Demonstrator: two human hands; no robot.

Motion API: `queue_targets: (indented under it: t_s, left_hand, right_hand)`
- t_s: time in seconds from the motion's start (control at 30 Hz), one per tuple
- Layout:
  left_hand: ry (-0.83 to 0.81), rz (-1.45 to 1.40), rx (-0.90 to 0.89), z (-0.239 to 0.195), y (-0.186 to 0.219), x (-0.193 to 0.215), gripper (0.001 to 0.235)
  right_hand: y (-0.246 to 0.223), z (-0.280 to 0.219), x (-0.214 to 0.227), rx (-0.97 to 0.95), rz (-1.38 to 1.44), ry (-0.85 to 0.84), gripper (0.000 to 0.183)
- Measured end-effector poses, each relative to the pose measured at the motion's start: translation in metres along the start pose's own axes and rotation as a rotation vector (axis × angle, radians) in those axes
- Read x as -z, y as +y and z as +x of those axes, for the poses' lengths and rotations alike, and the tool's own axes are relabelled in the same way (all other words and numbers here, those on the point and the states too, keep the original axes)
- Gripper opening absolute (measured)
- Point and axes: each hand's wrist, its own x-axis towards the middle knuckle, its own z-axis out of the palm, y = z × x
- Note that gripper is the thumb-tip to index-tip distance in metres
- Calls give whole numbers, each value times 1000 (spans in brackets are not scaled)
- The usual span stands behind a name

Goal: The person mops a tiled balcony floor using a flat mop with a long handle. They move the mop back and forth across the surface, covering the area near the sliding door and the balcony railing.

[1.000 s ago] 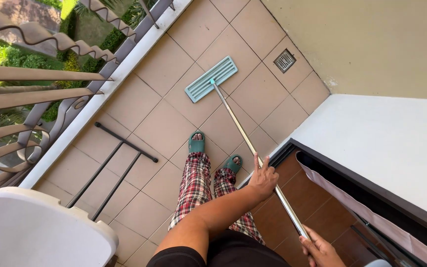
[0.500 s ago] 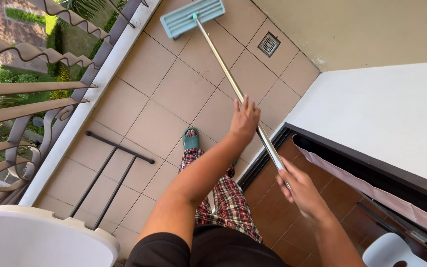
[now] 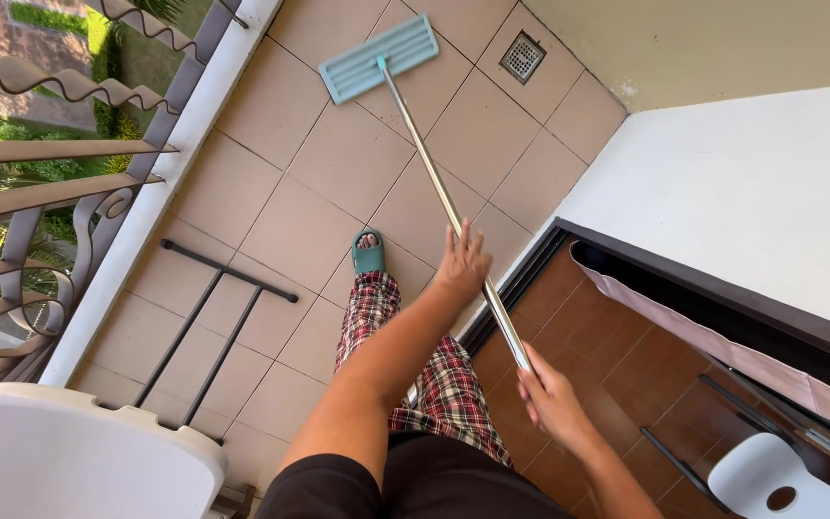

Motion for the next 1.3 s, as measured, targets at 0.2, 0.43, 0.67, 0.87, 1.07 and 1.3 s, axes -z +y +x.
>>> queue_targets:
  t_s: [0.2,0.43,0.67,0.87,1.07,1.3]
  left_hand:
    - [-114,-135,-302,-36,104,-41,43]
    - [103,-9,-437,-53,142,10,18]
    - [134,110,-155,6,92,65,56]
    - [403,-116,147,102,2,32,36]
    - [420,-239,133,90,-42,6,44]
    - [212,-16,28,32,39,-20,48]
  right_hand:
    - [85,-78,41,-295,-18,56,64]
    - [95,-123,103,-335,202,102,63]
    - [2,-76,76,-15,349,55,62]
    - [-78,24,26,148,457,34,65]
    - [-69,84,-6,265,225,133,52]
    - [28,36,23,213,44,125,52]
